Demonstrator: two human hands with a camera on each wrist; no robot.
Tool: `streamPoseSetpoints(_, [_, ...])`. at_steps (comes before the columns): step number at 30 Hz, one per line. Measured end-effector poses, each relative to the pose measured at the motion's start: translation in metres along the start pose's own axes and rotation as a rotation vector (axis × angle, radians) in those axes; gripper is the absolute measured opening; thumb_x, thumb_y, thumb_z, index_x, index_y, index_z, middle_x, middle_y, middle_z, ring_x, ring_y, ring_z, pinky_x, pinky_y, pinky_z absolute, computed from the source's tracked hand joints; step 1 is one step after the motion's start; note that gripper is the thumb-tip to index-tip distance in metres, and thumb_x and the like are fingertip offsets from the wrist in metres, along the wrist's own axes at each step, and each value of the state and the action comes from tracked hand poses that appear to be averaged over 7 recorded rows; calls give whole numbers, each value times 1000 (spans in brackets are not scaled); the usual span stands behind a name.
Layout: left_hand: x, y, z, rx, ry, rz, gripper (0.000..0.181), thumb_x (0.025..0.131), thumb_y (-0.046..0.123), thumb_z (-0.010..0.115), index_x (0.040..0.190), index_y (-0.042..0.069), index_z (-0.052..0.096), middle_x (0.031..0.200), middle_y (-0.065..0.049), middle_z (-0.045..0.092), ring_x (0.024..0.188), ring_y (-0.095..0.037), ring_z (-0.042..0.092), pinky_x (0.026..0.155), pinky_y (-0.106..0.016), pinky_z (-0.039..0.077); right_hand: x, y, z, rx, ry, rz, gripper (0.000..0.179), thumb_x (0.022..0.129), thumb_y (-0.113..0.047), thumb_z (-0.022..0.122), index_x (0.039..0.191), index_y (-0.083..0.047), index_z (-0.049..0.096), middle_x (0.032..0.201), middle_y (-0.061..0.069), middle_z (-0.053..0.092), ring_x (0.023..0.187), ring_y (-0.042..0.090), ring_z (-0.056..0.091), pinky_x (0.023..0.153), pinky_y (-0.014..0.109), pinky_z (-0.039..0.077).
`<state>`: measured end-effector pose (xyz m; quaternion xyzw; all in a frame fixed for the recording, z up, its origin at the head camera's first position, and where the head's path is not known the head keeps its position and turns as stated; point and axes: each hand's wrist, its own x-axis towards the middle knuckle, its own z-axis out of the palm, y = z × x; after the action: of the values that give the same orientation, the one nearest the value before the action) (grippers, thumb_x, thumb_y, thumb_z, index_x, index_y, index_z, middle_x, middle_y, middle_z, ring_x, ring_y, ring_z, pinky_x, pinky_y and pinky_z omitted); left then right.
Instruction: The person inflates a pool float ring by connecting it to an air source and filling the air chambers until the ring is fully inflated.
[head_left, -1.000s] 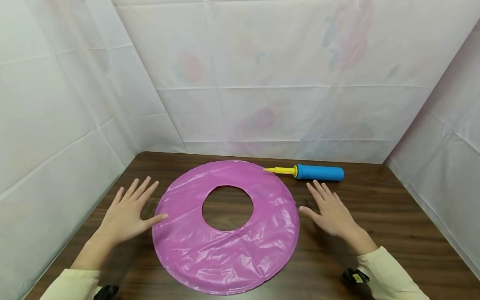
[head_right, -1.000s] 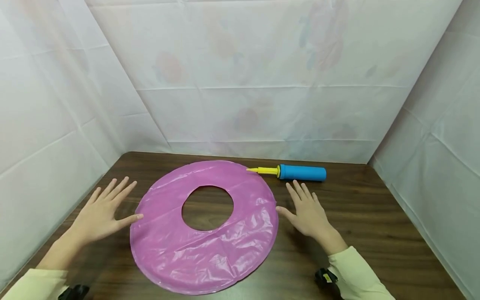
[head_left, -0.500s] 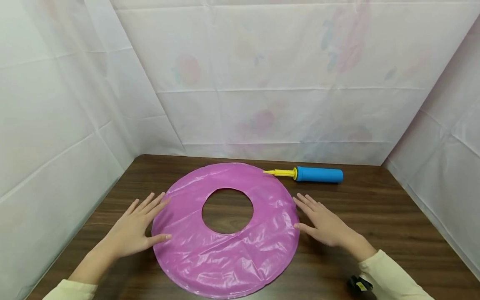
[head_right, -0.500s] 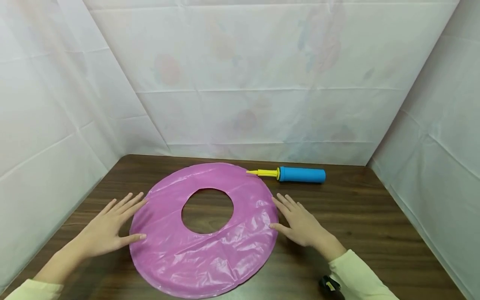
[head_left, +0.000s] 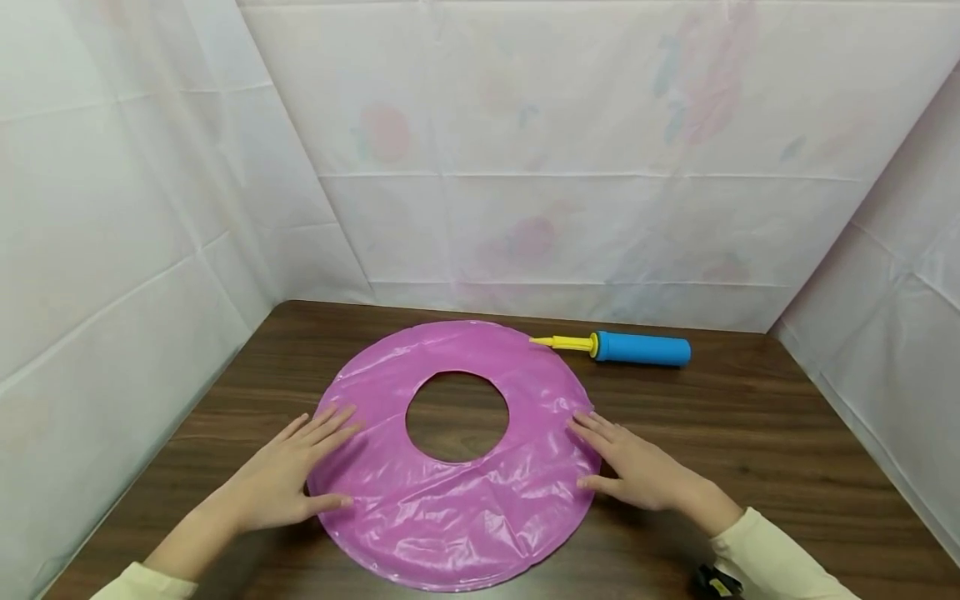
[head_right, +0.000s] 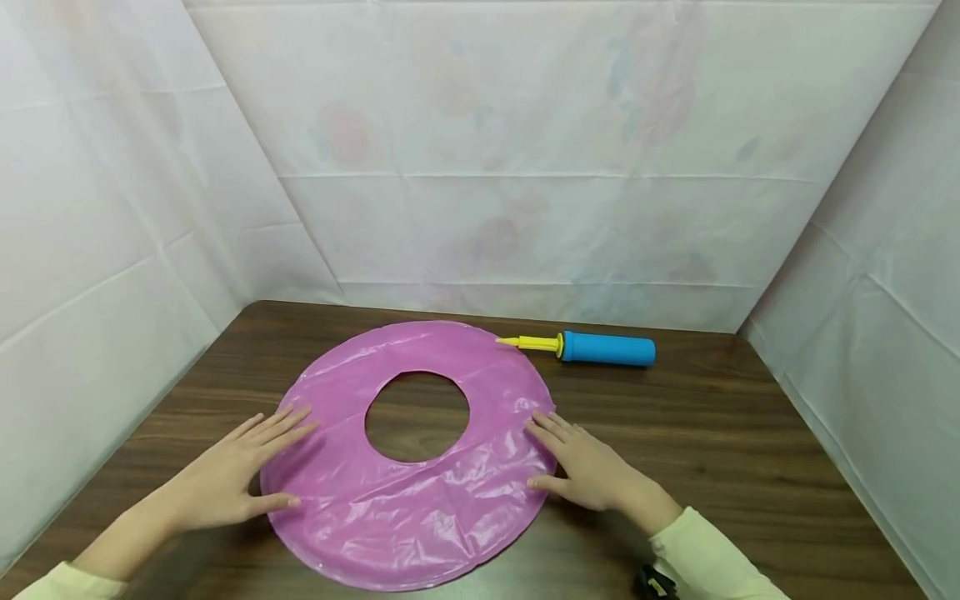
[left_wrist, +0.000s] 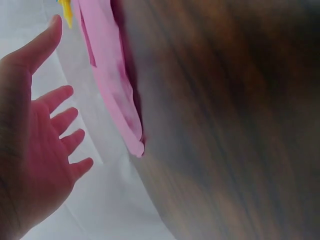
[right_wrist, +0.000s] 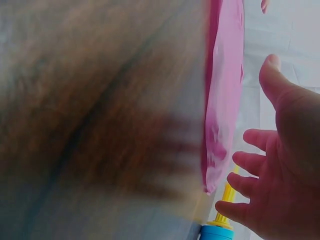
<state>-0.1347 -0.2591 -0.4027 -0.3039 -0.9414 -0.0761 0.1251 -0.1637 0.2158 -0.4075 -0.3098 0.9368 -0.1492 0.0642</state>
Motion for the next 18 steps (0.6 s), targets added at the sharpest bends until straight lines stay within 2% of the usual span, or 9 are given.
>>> streamPoseSetpoints(3, [1, 3, 2, 7, 5, 46, 85, 73, 65, 68, 141, 18, 48, 147, -11, 48, 148, -20, 25, 115, -10, -14, -1, -1, 2, -7, -18, -8, 77, 89, -56, 57, 149, -15, 34, 156, 15, 32, 143, 40, 32, 110, 59, 33])
streamPoseSetpoints(6, [2, 5, 4, -5, 4, 83, 86, 72, 65, 70, 141, 18, 49, 145, -9, 50, 133, -35, 47, 114, -9, -15, -1, -2, 2, -16, -17, -36, 78, 87, -58, 57, 149, -15, 34, 156, 13, 34, 142, 38, 34, 110, 57, 34])
streamPoseSetpoints(10, [2, 8, 6, -31, -5, 118, 85, 69, 61, 74, 138, 16, 52, 143, -8, 53, 127, -37, 52, 113, -7, -14, -1, -6, 2, -27, -4, -83, 77, 87, -56, 58, 149, -16, 35, 156, 10, 35, 142, 34, 36, 110, 55, 35])
streamPoseSetpoints(18, [2, 11, 17, -29, -18, 200, 76, 72, 61, 72, 132, 16, 58, 137, -4, 58, 124, -31, 55, 113, -6, -8, -5, -9, 6, -66, 2, -133, 74, 87, -53, 61, 147, -16, 39, 155, 8, 37, 142, 32, 37, 109, 51, 38])
